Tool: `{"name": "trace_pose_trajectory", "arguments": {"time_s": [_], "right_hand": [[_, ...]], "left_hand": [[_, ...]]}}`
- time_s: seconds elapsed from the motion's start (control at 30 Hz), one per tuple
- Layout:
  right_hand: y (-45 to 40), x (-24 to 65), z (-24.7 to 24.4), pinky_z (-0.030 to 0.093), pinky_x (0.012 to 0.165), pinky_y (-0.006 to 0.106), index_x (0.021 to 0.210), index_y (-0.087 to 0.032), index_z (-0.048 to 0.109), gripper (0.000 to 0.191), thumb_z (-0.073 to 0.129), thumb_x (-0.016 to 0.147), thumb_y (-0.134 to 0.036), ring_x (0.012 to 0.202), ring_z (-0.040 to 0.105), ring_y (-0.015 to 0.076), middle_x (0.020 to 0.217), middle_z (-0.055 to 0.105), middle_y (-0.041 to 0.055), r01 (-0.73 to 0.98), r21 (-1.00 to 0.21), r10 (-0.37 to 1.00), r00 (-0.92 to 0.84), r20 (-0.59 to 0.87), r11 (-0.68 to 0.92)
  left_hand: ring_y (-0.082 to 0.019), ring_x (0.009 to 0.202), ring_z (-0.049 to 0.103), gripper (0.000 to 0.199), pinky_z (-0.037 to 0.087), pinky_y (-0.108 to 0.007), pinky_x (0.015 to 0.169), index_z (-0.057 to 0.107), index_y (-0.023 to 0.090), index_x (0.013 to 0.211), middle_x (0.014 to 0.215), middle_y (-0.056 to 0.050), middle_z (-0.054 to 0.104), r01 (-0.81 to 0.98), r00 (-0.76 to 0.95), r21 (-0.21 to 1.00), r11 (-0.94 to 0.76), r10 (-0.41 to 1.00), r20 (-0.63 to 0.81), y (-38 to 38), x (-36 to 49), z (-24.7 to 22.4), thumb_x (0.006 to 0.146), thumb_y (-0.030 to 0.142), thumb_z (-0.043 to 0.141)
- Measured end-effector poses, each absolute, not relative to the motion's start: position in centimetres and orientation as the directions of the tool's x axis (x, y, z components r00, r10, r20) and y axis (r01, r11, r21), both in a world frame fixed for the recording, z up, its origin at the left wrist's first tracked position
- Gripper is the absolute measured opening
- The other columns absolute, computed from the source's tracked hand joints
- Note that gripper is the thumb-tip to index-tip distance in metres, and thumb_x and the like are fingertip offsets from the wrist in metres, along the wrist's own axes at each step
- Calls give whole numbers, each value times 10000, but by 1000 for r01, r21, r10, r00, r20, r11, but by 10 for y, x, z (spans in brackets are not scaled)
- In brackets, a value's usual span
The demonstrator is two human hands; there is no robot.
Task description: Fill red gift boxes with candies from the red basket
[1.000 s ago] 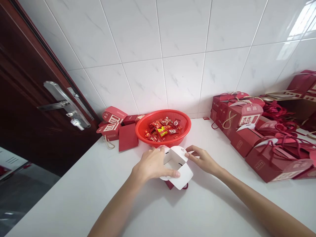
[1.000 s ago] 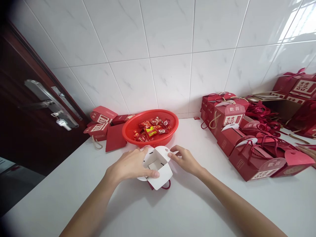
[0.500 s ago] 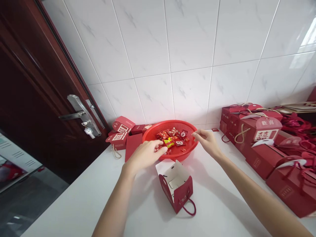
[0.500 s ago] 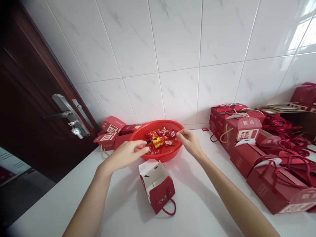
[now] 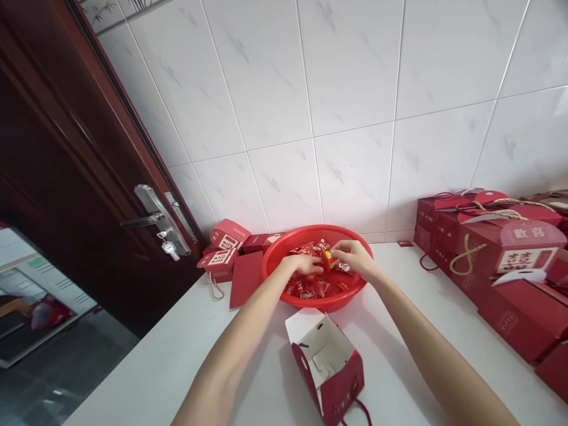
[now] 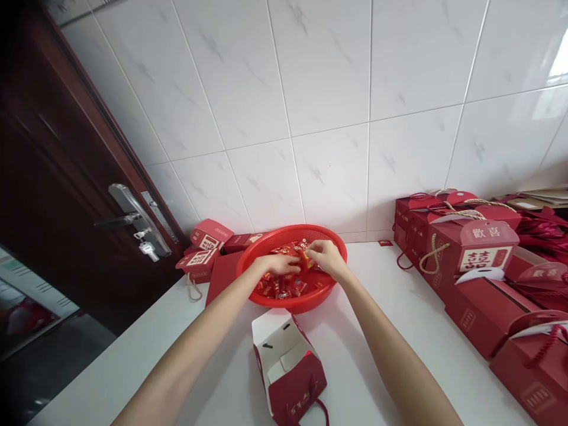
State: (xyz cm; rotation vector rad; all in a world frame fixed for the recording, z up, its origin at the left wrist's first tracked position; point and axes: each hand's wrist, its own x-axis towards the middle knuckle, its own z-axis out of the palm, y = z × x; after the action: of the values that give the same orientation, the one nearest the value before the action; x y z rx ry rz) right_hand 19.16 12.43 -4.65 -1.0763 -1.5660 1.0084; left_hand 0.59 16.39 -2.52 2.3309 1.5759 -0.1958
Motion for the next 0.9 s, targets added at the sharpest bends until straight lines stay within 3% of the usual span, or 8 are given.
{"name": "trace_pose_trajectory", "arguments": {"time_s": [0.07, 0.13, 0.27, 0.37, 0.5, 0.6, 0.7, 0.9], "right_hand": [[124, 194, -48, 475, 548, 247, 724, -176, 665, 127, 625, 728, -297, 632, 638, 164, 694, 686, 28, 194, -946, 961, -140, 237, 262], [125, 195, -49, 457, 516, 238, 737, -177, 664, 130, 620, 735, -300, 646, 636, 170, 689, 681, 28, 208, -945, 965, -126, 231, 253], [126, 194, -49, 448, 500, 232, 751, -182, 653, 121, 617, 740, -297, 673, 639, 175, 713, 688, 32, 209, -945, 966, -123, 228, 250], [127, 194, -49, 440, 480, 228, 754, -187, 647, 111, 615, 737, -291, 643, 628, 168, 687, 675, 25, 213, -944, 966, -119, 230, 251], [127, 194, -50, 435, 461, 216, 752, -183, 650, 104, 619, 734, -281, 629, 623, 161, 680, 675, 25, 222, -938, 962, -108, 249, 268], [126, 194, -50, 422, 452, 217, 733, -181, 648, 96, 617, 732, -271, 630, 629, 166, 701, 688, 35, 231, -935, 962, -108, 251, 269], [125, 194, -51, 415, 456, 227, 746, -184, 653, 96, 608, 738, -269, 628, 633, 171, 717, 698, 37, 242, -933, 963, -104, 248, 267], [124, 194, -51, 438, 497, 236, 743, -191, 643, 88, 603, 750, -270, 665, 646, 174, 717, 695, 28, 250, -926, 959, -107, 264, 282]], "left_hand": [[-205, 911, 714, 475, 540, -284, 796, 549, 326, 1404, 1267, -42, 701, 920, 372, 227, -319, 894, -252, 170, 7, -28, 945, 420, 473], [-213, 980, 699, 451, 526, -301, 856, 558, 298, 1394, 1262, -47, 697, 924, 345, 248, -289, 912, -221, 174, 4, -29, 969, 328, 408], [-225, 1069, 667, 361, 504, -293, 910, 702, 245, 1150, 1191, -40, 718, 918, 335, 286, -276, 924, -183, 177, -7, -34, 874, 165, 484], [-219, 1047, 672, 364, 511, -279, 889, 717, 234, 1099, 1127, -34, 735, 902, 372, 312, -299, 905, -206, 175, -8, -37, 808, 115, 534], [-221, 992, 687, 464, 523, -264, 844, 714, 274, 1157, 1041, -9, 746, 864, 469, 347, -364, 834, -293, 171, 2, -41, 715, 139, 673], [-273, 1048, 664, 589, 518, -299, 858, 717, 299, 1155, 1111, -16, 728, 869, 488, 291, -400, 790, -372, 168, 11, -44, 587, 159, 788], [-302, 1010, 663, 558, 523, -319, 804, 733, 261, 1071, 1089, -46, 727, 894, 446, 240, -378, 794, -412, 165, 13, -43, 527, 187, 832], [-243, 988, 670, 309, 502, -284, 813, 714, 216, 1040, 1072, -55, 729, 888, 420, 315, -334, 869, -263, 164, -3, -35, 740, 287, 714]]}}
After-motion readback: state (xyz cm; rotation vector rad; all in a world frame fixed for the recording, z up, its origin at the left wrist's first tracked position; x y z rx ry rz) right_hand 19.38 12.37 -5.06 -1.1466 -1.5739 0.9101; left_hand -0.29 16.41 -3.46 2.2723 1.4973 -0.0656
